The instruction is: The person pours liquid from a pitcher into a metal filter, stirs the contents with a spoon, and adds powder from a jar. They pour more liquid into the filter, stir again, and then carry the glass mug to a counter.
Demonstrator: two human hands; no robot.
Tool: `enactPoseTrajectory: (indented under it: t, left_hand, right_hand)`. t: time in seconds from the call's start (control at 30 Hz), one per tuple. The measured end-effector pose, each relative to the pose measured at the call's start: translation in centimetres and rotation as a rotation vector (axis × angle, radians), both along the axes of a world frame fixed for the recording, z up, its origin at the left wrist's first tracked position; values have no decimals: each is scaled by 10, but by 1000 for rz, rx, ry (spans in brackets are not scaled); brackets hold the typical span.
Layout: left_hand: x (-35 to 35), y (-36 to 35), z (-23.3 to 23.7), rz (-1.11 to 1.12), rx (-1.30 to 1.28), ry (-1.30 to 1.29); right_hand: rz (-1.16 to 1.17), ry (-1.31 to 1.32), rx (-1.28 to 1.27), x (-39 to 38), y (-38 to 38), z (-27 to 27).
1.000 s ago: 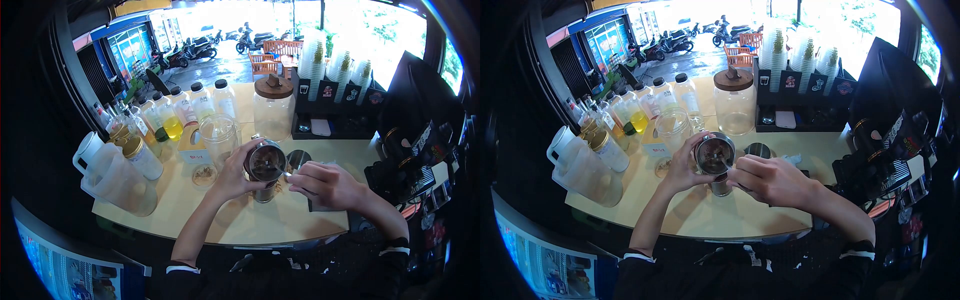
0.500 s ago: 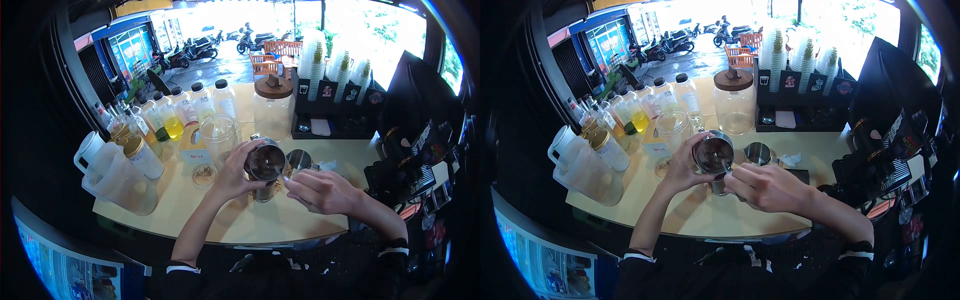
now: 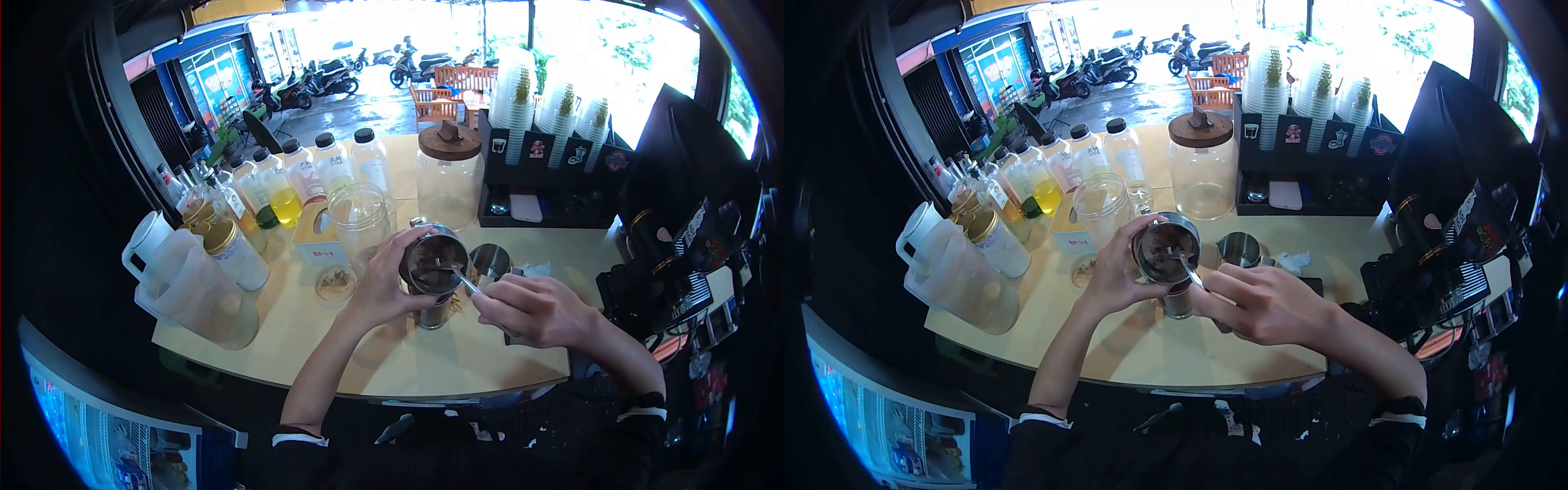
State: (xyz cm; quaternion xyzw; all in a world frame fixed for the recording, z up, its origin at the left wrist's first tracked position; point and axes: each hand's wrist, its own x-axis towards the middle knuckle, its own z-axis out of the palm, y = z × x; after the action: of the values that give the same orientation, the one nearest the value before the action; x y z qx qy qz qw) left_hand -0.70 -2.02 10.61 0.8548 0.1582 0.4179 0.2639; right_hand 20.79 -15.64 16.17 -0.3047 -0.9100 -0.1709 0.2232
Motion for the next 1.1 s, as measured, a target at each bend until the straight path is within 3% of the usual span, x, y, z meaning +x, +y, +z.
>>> enactPoseTrajectory:
  t: [0.17,0.43,0.83,0.9,1.1]
  left_hand:
    - [1,0,0,7,33,15]
    - [0,2,0,14,32,27]
    - [1,3,5,2,44,-6]
    - [0,3,5,7,47,5]
    - [0,3,7,12,66,22]
  right_hand:
    - [68,-96,-58,-4,1,-3]
    - [81,-174,66,-4,2,-7]
    - [90,-62,163,-5,6,-4]
    - [115,-168,78,-6,3,-6]
    - [93,-118,58,-5,5,-6]
